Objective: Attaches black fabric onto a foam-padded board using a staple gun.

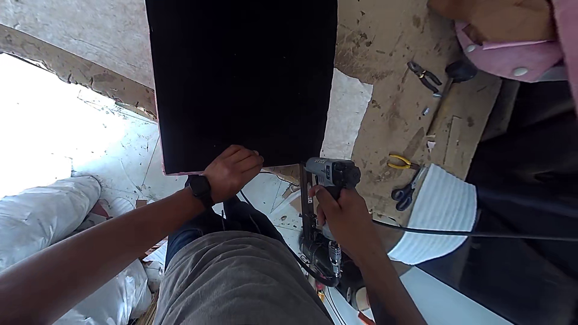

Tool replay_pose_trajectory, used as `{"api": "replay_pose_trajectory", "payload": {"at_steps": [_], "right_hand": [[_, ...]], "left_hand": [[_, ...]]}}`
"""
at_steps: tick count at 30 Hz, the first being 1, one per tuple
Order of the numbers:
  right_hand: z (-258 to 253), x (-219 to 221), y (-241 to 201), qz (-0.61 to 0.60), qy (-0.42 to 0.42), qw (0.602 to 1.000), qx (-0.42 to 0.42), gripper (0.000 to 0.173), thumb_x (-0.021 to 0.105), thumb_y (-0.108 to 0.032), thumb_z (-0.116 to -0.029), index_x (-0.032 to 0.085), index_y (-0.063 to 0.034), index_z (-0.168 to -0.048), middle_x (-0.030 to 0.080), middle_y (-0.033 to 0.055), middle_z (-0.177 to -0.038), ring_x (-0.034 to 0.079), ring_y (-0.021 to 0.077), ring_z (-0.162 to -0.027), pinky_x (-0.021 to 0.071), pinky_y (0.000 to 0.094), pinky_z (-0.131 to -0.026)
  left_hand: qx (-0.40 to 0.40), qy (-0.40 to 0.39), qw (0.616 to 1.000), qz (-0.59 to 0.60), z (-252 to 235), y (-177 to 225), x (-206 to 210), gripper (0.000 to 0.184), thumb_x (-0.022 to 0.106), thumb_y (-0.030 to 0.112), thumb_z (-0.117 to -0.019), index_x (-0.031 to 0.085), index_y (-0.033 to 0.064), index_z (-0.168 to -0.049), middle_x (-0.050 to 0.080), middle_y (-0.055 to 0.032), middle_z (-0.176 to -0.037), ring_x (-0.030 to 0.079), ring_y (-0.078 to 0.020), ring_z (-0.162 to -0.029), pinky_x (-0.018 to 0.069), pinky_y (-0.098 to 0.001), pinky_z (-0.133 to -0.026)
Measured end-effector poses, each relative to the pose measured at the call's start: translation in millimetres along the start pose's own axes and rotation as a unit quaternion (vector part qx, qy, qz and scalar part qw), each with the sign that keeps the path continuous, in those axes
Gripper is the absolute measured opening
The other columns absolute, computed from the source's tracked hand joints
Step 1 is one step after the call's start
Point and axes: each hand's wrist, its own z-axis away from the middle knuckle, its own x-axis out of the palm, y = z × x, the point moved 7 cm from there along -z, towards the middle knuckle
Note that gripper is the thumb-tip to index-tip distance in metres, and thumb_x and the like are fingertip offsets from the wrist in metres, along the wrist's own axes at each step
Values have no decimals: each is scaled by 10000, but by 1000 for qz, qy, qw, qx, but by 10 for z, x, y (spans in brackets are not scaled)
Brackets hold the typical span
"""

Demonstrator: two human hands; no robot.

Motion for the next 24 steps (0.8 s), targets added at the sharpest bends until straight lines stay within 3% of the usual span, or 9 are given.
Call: {"api": "replay_pose_trajectory", "payload": {"at_steps": [5, 17, 21, 24], "right_hand": [[84, 82, -145, -52, -7, 998, -27, 254, 534, -327, -1066, 696, -135, -1101, 638, 74, -605, 612, 210, -464, 548, 345, -441], [96, 246, -210, 3, -20, 1000, -18, 244, 530, -345, -1069, 636, -126, -1051, 633, 63, -594, 620, 207, -455, 555, 363, -430], [104, 234, -200, -15, -23, 1000, -6, 247, 544, -364, -1066, 622, -133, -1107, 643, 74, -607, 637, 207, -475, 570, 359, -453], [122, 235, -177, -25, -17, 1000, -7, 264, 558, -396, -1054, 624, -145, -1107, 639, 66, -606, 629, 207, -465, 562, 357, -438]], "left_hand": [[10, -9, 1000, -14, -20, 13, -30, 219, 522, 85, -1039, 730, 102, -1103, 714, -15, -1215, 621, -197, -1216, 484, -396, -1061], [-19, -45, 999, -3, -45, -29, -20, 226, 509, 98, -1039, 722, 124, -1109, 689, 0, -1230, 609, -204, -1177, 479, -412, -1037], [-79, -67, 994, -15, -52, -104, -142, 269, 522, 342, -1068, 723, 209, -1187, 658, 30, -1265, 589, -199, -1116, 479, -403, -912], [-89, -87, 992, -36, -16, -156, -215, 295, 544, 378, -1056, 714, 236, -1251, 637, -23, -1109, 596, -227, -1014, 498, -405, -839]]}}
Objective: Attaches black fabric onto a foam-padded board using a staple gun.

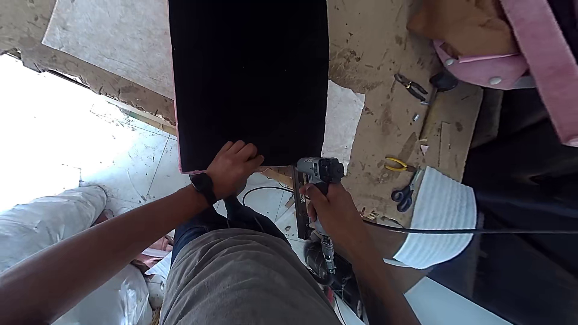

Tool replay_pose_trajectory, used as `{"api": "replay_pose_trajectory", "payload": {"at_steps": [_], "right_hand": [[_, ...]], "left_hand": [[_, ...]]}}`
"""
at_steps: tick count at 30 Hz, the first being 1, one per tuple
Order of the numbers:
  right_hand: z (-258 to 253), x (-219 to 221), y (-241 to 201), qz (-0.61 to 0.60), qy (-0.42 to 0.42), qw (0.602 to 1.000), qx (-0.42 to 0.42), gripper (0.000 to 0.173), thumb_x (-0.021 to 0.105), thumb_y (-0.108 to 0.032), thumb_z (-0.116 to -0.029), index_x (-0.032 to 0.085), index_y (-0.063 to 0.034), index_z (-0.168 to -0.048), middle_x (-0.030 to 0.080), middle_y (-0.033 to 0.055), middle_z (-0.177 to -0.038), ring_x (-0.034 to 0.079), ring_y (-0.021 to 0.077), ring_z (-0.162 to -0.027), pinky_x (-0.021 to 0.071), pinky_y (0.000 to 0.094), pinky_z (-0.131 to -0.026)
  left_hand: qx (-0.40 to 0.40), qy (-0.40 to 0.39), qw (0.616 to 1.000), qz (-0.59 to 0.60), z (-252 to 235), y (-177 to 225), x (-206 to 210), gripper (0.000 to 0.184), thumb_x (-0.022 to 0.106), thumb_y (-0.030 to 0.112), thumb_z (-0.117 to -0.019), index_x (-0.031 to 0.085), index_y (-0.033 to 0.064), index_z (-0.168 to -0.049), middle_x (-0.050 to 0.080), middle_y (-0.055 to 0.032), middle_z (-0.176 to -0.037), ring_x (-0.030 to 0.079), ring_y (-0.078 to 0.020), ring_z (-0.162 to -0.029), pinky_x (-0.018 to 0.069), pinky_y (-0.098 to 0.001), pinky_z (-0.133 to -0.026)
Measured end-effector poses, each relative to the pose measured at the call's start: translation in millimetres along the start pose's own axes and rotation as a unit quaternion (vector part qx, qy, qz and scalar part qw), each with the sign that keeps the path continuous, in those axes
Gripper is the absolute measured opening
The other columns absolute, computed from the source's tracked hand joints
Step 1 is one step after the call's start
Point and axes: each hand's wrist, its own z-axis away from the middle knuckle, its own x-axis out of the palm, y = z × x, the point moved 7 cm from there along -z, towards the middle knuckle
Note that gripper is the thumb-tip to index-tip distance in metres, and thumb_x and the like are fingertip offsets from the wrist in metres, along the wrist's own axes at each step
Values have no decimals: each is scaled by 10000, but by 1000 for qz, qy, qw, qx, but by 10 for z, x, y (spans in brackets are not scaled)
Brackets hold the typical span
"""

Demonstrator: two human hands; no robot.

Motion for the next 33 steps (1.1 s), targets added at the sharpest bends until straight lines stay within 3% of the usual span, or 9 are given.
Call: {"api": "replay_pose_trajectory", "payload": {"at_steps": [2, 7, 14, 22, 30, 33], "right_hand": [[13, 15, 13, -14, -1, 1000, 1, 270, 557, -399, -1057, 615, -140, -1110, 643, 73, -620, 634, 211, -475, 566, 359, -447], [30, 47, 35, -44, 9, 999, 1, 267, 558, -382, -1062, 610, -128, -1125, 653, 90, -631, 642, 225, -481, 575, 367, -460], [98, 210, -91, -50, 8, 999, -5, 253, 574, -384, -1054, 607, -143, -1124, 650, 81, -628, 644, 227, -482, 580, 369, -462], [117, 285, -122, -7, 13, 1000, 6, 257, 557, -401, -1055, 607, -165, -1144, 643, 64, -619, 634, 209, -473, 571, 373, -450], [132, 357, -113, 16, 45, 999, 5, 238, 557, -387, -1051, 608, -156, -1079, 616, 46, -592, 611, 198, -446, 562, 391, -439], [181, 307, -69, -27, 40, 999, -2, 258, 558, -390, -1054, 626, -149, -1115, 636, 61, -612, 623, 208, -460, 571, 382, -448]], "left_hand": [[22, 10, 1000, -7, 27, 11, -14, 253, 528, 242, -1061, 727, 204, -1214, 654, -21, -1002, 602, -217, -944, 489, -381, -790], [102, 27, 994, 16, 76, 70, 43, 227, 521, 91, -1040, 718, 89, -1153, 668, -66, -996, 633, -241, -956, 548, -369, -837], [140, 8, 990, 8, 107, 77, 51, 246, 510, 56, -1033, 700, 65, -1189, 678, -79, -1050, 632, -248, -965, 545, -362, -848], [109, -56, 992, 7, 171, 30, 24, 329, 485, 93, -1050, 651, 121, -1332, 649, -67, -1135, 601, -258, -1049, 522, -393, -885], [126, -73, 989, -6, 195, 3, 57, 350, 504, 85, -1032, 655, 145, -1341, 642, -58, -1152, 592, -253, -1067, 518, -392, -908], [127, -68, 990, -3, 203, 35, 23, 347, 530, 81, -1020, 669, 151, -1331, 643, -56, -1153, 591, -255, -1070, 516, -400, -924]]}}
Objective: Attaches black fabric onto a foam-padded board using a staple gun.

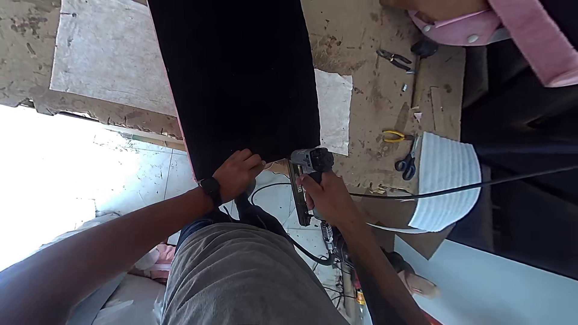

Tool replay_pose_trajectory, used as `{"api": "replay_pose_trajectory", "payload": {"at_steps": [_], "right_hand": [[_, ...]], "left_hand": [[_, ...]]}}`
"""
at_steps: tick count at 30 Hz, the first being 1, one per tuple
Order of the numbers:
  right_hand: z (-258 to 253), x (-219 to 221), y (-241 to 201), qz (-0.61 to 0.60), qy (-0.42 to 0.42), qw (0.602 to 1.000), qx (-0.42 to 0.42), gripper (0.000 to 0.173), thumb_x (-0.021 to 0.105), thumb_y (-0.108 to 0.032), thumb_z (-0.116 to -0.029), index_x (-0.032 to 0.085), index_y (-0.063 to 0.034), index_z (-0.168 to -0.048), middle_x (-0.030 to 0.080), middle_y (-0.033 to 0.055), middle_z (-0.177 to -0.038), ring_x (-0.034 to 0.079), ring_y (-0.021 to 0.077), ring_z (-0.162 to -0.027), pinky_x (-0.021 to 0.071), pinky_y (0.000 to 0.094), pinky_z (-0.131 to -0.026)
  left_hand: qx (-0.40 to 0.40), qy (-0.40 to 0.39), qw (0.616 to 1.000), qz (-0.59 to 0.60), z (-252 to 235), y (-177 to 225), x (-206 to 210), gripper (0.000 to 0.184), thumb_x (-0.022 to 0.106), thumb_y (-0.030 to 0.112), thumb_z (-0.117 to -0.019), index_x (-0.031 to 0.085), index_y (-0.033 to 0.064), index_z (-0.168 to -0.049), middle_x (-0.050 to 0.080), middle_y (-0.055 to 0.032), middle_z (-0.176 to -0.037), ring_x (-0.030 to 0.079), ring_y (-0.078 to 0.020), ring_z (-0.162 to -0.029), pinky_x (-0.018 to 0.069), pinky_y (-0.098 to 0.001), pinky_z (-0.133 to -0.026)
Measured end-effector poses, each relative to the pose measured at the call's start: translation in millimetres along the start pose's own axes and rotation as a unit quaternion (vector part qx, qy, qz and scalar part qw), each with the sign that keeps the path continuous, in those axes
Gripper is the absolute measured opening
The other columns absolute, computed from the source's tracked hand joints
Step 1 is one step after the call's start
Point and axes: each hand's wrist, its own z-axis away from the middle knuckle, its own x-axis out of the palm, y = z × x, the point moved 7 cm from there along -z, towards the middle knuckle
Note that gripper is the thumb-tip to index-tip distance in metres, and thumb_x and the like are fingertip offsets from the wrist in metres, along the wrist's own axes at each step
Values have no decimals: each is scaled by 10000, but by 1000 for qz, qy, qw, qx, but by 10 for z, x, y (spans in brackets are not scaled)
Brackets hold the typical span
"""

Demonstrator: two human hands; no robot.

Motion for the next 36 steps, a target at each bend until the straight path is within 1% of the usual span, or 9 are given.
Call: {"api": "replay_pose_trajectory", "payload": {"at_steps": [2, 7, 12, 18, 20, 21, 24, 27, 36], "right_hand": [[20, -67, 12, -46, 13, 999, -27, 273, 574, -393, -1047, 648, -143, -1129, 646, 79, -625, 633, 227, -477, 581, 389, -468], [114, 11, -79, -49, 15, 998, -39, 251, 573, -377, -1047, 668, -154, -1111, 643, 76, -617, 624, 223, -467, 575, 381, -460], [106, 218, -119, -15, -18, 1000, -19, 245, 567, -382, -1051, 642, -156, -1109, 649, 59, -625, 637, 203, -483, 579, 365, -475], [80, 274, -140, 22, -13, 1000, -8, 241, 561, -381, -1048, 637, -155, -1075, 639, 47, -620, 635, 196, -484, 576, 378, -478], [85, 297, -150, 29, -5, 999, -12, 225, 560, -368, -1046, 636, -156, -1054, 631, 44, -610, 628, 192, -475, 574, 381, -470], [89, 301, -152, 29, -4, 1000, -10, 223, 560, -366, -1048, 638, -157, -1056, 631, 44, -608, 628, 191, -471, 574, 380, -465], [89, 290, -143, 9, -10, 1000, -4, 239, 557, -374, -1053, 645, -153, -1082, 640, 57, -617, 631, 200, -475, 569, 372, -458], [129, 275, -176, -11, -11, 1000, -19, 246, 556, -384, -1051, 649, -159, -1091, 648, 58, -614, 639, 201, -478, 574, 365, -463], [161, 424, -351, 19, -40, 999, -7, 234, 551, -379, -1052, 635, -164, -1086, 649, 40, -614, 640, 182, -483, 577, 353, -480]], "left_hand": [[-3, 2, 1000, 2, -29, 14, -58, 337, 556, 80, -1010, 691, 152, -1310, 653, -54, -1156, 594, -257, -1064, 516, -411, -928], [10, -18, 1000, -1, -1, 2, -25, 327, 470, 113, -1059, 670, 163, -1313, 633, -47, -1156, 586, -240, -1071, 515, -380, -904], [3, 7, 1000, 6, 15, 46, -109, 298, 563, 84, -1012, 717, 145, -1260, 651, -57, -1139, 592, -262, -1034, 513, -417, -891], [-6, -11, 1000, 11, 57, 30, -94, 286, 584, 91, -1000, 720, 148, -1245, 648, -45, -1188, 590, -258, -1074, 513, -421, -923], [-21, -21, 1000, 9, 143, 29, -18, 181, 585, 104, -986, 743, 123, -1072, 627, -38, -1274, 578, -263, -1133, 518, -432, -938], [-30, -24, 999, 4, 213, 37, 8, 166, 576, 126, -994, 735, 109, -1039, 605, -37, -1338, 564, -268, -1191, 515, -438, -970], [-45, -34, 998, -2, 416, 94, -39, 246, 549, 191, -1011, 729, 79, -1135, 519, -43, -1495, 490, -269, -1358, 453, -454, -1114], [-40, -47, 998, -15, 561, 185, -49, 268, 538, 195, -1012, 731, 56, -1135, 405, -54, -1616, 385, -256, -1479, 353, -445, -1219], [-35, -78, 996, -41, 650, 247, 7, 317, 489, 215, -1026, 738, 40, -1117, 346, -73, -1657, 300, -261, -1536, 281, -434, -1263]]}}
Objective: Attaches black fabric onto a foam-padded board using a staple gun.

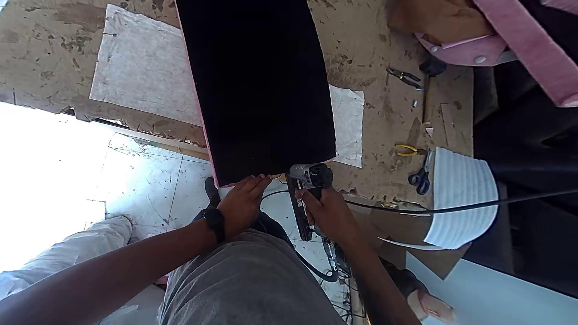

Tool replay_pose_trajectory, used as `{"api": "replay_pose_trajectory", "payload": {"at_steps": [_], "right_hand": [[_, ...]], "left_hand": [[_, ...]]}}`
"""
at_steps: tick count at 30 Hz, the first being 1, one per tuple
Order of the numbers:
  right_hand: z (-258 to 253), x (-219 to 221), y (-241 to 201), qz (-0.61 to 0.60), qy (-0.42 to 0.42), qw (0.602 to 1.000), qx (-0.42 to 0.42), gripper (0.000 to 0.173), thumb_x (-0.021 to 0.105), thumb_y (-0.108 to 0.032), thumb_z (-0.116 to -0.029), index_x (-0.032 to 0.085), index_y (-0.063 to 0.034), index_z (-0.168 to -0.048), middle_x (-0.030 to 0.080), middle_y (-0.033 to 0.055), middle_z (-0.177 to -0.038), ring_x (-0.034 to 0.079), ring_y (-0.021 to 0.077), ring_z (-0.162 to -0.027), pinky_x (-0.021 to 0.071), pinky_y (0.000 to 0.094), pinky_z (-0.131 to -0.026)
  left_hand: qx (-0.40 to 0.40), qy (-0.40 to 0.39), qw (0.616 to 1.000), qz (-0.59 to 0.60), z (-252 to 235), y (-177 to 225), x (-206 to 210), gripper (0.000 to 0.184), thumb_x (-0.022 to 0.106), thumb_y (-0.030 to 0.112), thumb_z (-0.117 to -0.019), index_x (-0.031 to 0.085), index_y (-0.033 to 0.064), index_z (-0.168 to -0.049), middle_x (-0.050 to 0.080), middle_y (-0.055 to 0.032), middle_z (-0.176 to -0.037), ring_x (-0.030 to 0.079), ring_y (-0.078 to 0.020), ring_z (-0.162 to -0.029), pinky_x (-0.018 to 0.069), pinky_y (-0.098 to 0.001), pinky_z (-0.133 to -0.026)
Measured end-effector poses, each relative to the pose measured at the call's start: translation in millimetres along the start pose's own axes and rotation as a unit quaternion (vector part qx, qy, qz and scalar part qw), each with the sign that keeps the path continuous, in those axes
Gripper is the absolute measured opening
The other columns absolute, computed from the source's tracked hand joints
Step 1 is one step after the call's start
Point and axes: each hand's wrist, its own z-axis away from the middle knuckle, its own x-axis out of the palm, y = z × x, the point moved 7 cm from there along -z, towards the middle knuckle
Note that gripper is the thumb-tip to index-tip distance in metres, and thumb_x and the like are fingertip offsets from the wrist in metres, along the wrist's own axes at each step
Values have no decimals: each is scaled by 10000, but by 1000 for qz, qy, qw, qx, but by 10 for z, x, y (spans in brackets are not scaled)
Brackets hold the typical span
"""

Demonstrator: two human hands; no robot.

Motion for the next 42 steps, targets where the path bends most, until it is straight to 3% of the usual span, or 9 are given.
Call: {"api": "replay_pose_trajectory", "payload": {"at_steps": [3, 5, 7, 9, 11, 13, 16, 20, 42], "right_hand": [[-20, 32, -46, 30, 0, 999, 11, 221, 565, -371, -1044, 589, -164, -1115, 632, 38, -623, 636, 185, -489, 584, 380, -497], [-38, 31, -76, 39, 0, 999, 24, 222, 575, -366, -1038, 583, -163, -1128, 631, 41, -634, 638, 190, -496, 590, 391, -507], [-38, 38, -90, 40, -8, 998, 42, 247, 571, -388, -1038, 578, -169, -1153, 642, 36, -646, 649, 186, -510, 597, 387, -521], [-28, 62, -102, 43, -12, 998, 48, 272, 569, -409, -1035, 563, -182, -1186, 644, 27, -657, 656, 179, -523, 601, 383, -531], [-32, 68, -134, 50, -4, 998, 44, 270, 569, -411, -1031, 572, -187, -1183, 645, 17, -664, 655, 171, -523, 607, 382, -531], [3, 67, -139, 49, 4, 998, 50, 267, 568, -422, -1026, 608, -181, -1132, 652, 10, -649, 653, 166, -512, 602, 375, -518], [26, 90, -174, 19, 11, 998, 51, 278, 552, -412, -1026, 650, -163, -1102, 660, 16, -658, 652, 174, -509, 602, 368, -497], [115, 129, -207, 7, 20, 999, 45, 275, 545, -404, -1019, 694, -178, -1069, 656, 6, -636, 653, 171, -513, 594, 349, -493], [139, 326, -296, 73, 25, 997, 29, 258, 535, -440, -1010, 660, -214, -1020, 621, -29, -626, 613, 147, -483, 566, 362, -458]], "left_hand": [[-15, 33, 987, 157, 115, -31, -67, 307, 513, 271, -1026, 754, 110, -1129, 544, -11, -1504, 433, -190, -1448, 358, -394, -1219], [-118, 35, 919, 376, 264, -120, 14, 307, 551, 352, -1035, 771, 166, -1140, 670, 69, -1318, 581, -61, -1267, 499, -303, -1085], [-320, -33, 717, 619, 410, -202, 367, 398, 610, 441, -1011, 740, 104, -1178, 737, -15, -1164, 704, -131, -1061, 595, -365, -926], [-457, -53, 474, 751, 440, -129, 632, 604, 600, 562, -990, 581, 118, -1399, 675, -124, -1318, 692, -292, -1137, 590, -488, -925], [-504, 1, 363, 784, 268, -116, 636, 684, 606, 631, -955, 526, 176, -1459, 628, -115, -1390, 665, -320, -1184, 583, -528, -929], [-535, 87, 316, 779, 88, -160, 583, 719, 636, 645, -928, 559, 128, -1421, 675, -123, -1307, 691, -319, -1124, 594, -533, -901], [-544, 169, 338, 750, 0, -237, 628, 600, 696, 586, -918, 673, 93, -1259, 771, -97, -1075, 755, -272, -966, 638, -483, -829], [-517, 176, 408, 731, 30, -237, 711, 471, 712, 533, -928, 740, 111, -1134, 786, -55, -1005, 765, -215, -904, 642, -422, -835], [-491, 159, 497, 698, 121, -314, 714, 516, 678, 635, -905, 744, 185, -1149, 780, -6, -1014, 752, -186, -920, 621, -438, -877]]}}
